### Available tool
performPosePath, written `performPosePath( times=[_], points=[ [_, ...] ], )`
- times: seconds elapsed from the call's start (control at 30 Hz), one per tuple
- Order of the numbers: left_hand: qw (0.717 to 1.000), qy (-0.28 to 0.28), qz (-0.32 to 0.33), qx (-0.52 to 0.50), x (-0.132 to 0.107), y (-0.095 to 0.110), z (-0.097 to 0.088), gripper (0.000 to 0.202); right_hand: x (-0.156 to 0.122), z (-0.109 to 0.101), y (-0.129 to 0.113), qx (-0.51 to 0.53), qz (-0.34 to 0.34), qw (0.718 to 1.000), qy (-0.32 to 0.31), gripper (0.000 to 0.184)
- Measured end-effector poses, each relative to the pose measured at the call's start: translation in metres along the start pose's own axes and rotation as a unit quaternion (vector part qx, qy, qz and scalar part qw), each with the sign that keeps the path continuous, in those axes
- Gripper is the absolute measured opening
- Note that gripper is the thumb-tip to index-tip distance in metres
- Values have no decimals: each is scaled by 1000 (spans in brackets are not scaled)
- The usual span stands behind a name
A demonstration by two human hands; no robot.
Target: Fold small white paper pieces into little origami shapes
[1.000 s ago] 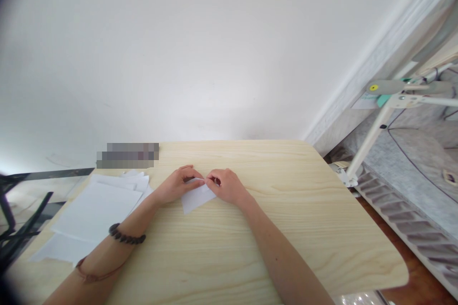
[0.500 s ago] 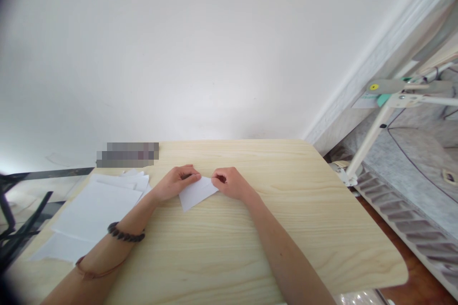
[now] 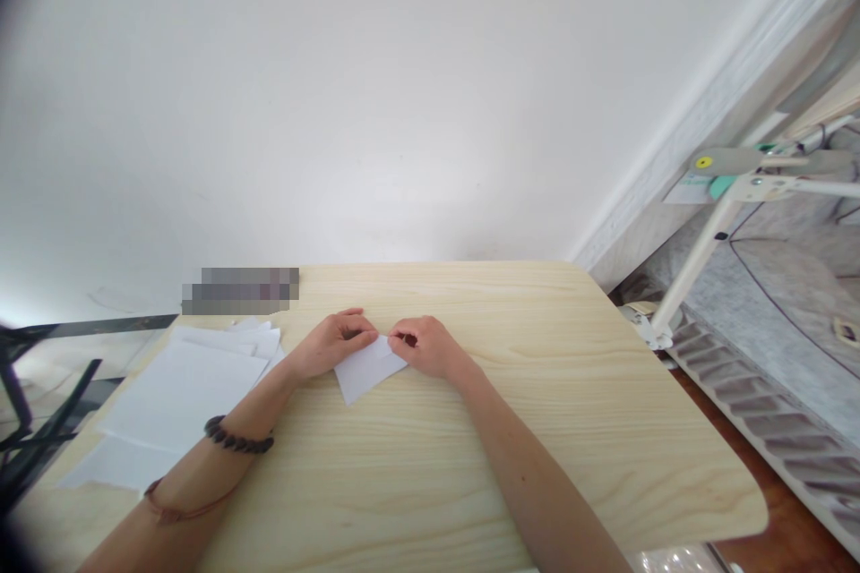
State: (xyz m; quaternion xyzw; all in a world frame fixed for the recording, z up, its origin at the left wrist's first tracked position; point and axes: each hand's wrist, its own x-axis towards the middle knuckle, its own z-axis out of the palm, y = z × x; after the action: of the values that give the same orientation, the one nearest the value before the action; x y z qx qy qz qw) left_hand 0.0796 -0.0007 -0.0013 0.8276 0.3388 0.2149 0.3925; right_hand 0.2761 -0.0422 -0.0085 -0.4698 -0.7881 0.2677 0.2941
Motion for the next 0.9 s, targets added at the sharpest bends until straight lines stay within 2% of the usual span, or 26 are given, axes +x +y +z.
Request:
performPosePath(
  times=[0.17,0.43,0.53,0.7,0.9],
  points=[
    [997,16,-44,-57,-2,3,-3,31,-2,-8,8,40,26,999,-1,16],
    [997,14,-36,-64,-2,3,-4,33,-3,-9,6,80,38,996,-18,22],
    [999,11,-13,-35,-1,2,-2,33,-2,-4,2,51,34,998,-11,23],
    [998,44,-16,-30,-1,0,0,30,-1,0,1,31,29,999,-11,20],
    [999,1,2,-34,0,-1,-4,34,-1,-6,4,52,31,998,-21,21]
  ],
)
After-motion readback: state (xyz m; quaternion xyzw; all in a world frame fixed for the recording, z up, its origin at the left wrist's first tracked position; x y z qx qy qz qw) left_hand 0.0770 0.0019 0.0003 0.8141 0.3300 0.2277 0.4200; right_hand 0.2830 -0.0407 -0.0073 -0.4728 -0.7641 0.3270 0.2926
